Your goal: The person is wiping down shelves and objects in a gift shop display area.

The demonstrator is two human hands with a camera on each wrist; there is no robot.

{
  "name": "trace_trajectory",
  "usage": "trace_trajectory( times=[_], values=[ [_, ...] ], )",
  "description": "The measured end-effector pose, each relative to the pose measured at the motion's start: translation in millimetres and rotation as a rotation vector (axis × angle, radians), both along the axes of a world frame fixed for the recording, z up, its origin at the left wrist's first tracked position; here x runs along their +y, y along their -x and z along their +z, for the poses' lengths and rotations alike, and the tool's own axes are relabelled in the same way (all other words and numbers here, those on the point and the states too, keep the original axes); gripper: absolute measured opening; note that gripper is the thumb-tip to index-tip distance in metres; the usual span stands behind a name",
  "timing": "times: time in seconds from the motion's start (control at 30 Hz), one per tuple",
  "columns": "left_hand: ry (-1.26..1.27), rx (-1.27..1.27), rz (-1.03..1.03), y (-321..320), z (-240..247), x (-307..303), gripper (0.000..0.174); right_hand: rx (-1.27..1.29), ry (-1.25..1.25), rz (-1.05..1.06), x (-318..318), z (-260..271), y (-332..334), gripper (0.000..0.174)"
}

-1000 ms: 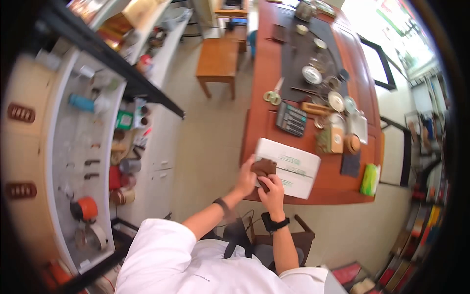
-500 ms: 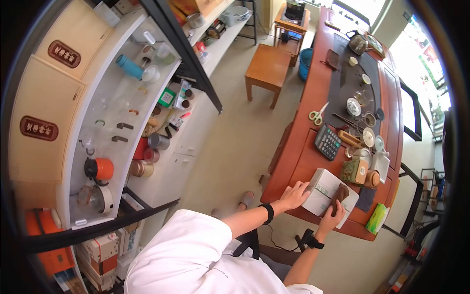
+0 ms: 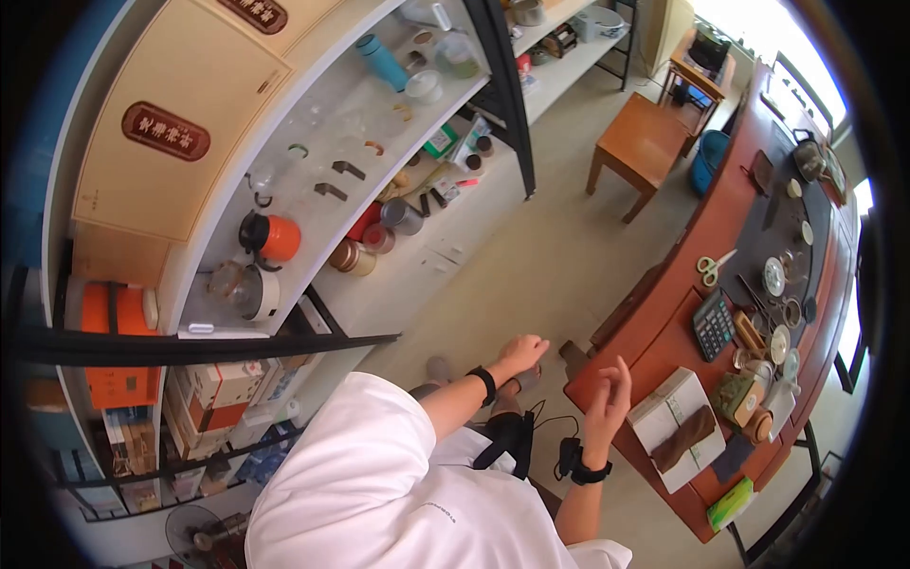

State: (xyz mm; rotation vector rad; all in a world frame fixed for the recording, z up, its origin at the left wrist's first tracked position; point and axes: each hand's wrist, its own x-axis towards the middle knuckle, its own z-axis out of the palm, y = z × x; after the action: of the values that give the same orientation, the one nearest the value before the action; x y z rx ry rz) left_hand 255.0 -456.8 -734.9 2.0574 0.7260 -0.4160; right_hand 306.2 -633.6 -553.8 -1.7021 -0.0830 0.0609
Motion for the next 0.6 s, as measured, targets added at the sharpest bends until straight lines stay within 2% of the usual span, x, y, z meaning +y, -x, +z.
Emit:
trace_trajectory(
  times=[0.13, 0.2, 0.3, 0.37, 0.4, 0.5, 0.6],
  values=[
    [-0.226, 0.202, 0.230, 71.3, -35.4, 75.1, 0.040, 0.165, 0.010, 0.448, 41.1, -18.7, 9.2, 0.031],
    [-0.265, 0.285, 0.378, 111.1, -55.2, 110.5, 0.039, 0.175, 0.032, 0.536, 62.6, -24.3, 13.5, 0.035],
    [-0.263, 0.375, 0.512, 153.9, -34.5, 155.9, 0.037, 0.204, 0.034, 0.620, 90.9, -48.7, 15.8, 0.036],
    [-0.228, 0.352, 0.631, 194.1, -47.7, 191.7, 0.038, 0.223, 0.061, 0.640, 115.0, -60.7, 18.9, 0.037],
    [-0.210, 0.338, 0.691, 211.8, -55.3, 208.7, 0.039, 0.213, 0.051, 0.660, 127.8, -75.3, 20.5, 0.036],
    [-0.159, 0.369, 0.841, 235.9, -35.5, 248.7, 0.031, 0.210, -0.008, 0.687, 164.2, -124.7, 32.0, 0.035],
    [-0.228, 0.285, 0.835, 287.8, -74.2, 303.2, 0.029, 0.124, 0.049, 0.683, 201.4, -166.5, 45.5, 0.038]
  ],
)
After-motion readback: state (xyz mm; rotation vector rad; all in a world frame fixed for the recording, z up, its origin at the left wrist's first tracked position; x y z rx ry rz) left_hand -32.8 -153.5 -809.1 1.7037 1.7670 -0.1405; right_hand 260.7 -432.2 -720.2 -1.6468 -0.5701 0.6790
